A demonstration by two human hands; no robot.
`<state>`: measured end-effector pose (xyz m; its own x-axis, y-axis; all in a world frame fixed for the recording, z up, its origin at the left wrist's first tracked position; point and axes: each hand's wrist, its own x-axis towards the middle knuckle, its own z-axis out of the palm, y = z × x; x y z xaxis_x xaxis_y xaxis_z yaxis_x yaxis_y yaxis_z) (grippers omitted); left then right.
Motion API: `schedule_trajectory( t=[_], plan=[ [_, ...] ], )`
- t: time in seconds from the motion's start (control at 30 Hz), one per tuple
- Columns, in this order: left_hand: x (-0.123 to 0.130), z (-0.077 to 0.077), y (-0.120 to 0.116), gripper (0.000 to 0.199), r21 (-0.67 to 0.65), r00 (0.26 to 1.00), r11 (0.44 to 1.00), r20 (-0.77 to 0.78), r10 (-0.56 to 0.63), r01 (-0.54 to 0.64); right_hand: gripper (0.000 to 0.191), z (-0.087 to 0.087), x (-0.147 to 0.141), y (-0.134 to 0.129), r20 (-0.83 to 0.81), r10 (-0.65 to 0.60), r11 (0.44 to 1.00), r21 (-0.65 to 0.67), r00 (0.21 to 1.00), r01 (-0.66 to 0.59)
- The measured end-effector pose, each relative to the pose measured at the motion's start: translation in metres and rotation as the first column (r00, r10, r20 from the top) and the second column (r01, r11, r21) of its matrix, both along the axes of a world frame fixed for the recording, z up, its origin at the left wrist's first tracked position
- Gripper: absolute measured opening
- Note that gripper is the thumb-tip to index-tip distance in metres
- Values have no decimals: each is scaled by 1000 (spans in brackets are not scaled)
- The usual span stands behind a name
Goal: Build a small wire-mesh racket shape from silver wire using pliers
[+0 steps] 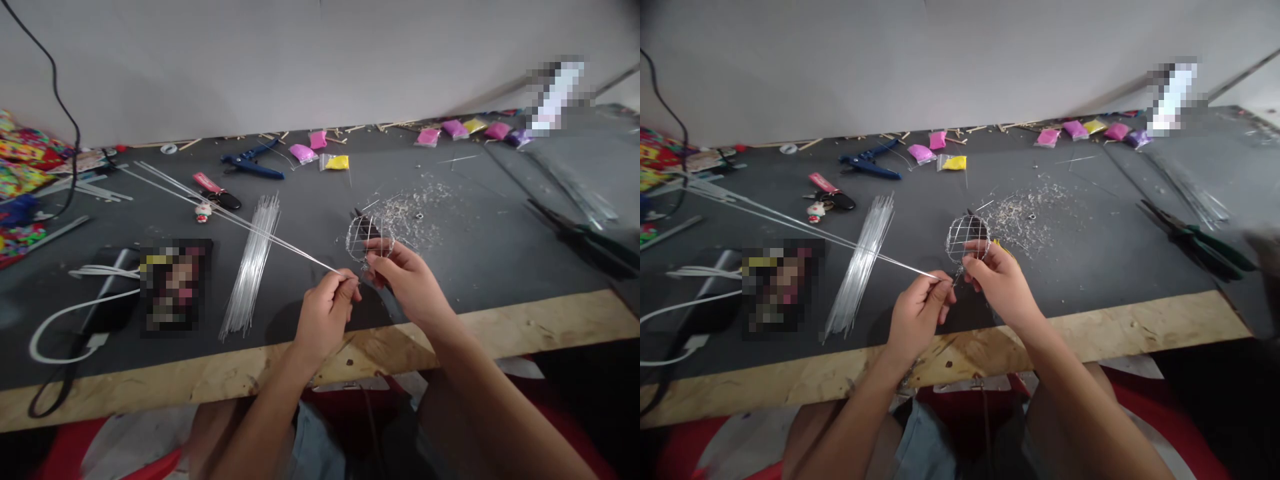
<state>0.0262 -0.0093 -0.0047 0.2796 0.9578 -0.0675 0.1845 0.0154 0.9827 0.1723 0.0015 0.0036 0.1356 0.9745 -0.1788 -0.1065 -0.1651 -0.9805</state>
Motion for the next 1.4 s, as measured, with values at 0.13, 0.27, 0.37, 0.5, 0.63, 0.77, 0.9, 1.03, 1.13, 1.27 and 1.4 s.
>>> schedule_trajectory(
  t=[0.13,0.27,0.37,0.5,0.63,0.77,0.9,1.03,1.13,1.27,1.4],
  plan=[
    [1,-1,1,23,-146,996,989,84,-8,20,22,-1,1,0,58,5,1000,24,998,-6],
    [1,-1,3,25,-284,988,956,148,-36,77,25,-1,1,0,127,19,999,33,992,-23],
    [-1,0,5,22,-291,991,953,127,-46,81,26,-2,0,-1,170,16,999,37,985,-23],
    [-3,0,8,21,-275,992,960,128,-23,58,27,-2,-3,-1,171,23,999,38,985,-29],
    [-4,0,7,20,-233,993,972,114,-9,36,27,-1,-5,-2,139,31,998,46,990,-38],
    [-4,1,5,20,-185,998,983,68,0,12,27,-1,-6,-3,115,47,996,64,992,-54],
    [-5,2,3,22,-124,1000,992,-6,21,-22,31,-2,-3,-4,97,83,992,86,992,-91],
    [-5,5,2,22,-74,999,997,-41,33,-36,32,-3,4,-6,73,106,988,101,992,-113],
    [-6,7,2,22,-46,997,998,-65,33,-36,30,-3,7,-8,31,91,993,77,995,-93],
    [-6,11,1,22,23,990,1000,-141,-15,19,34,-4,5,-11,-59,106,994,26,993,-104],
    [-4,15,0,20,50,977,992,-188,-103,114,36,-4,0,-12,-84,80,996,-20,993,-82]
  ],
)
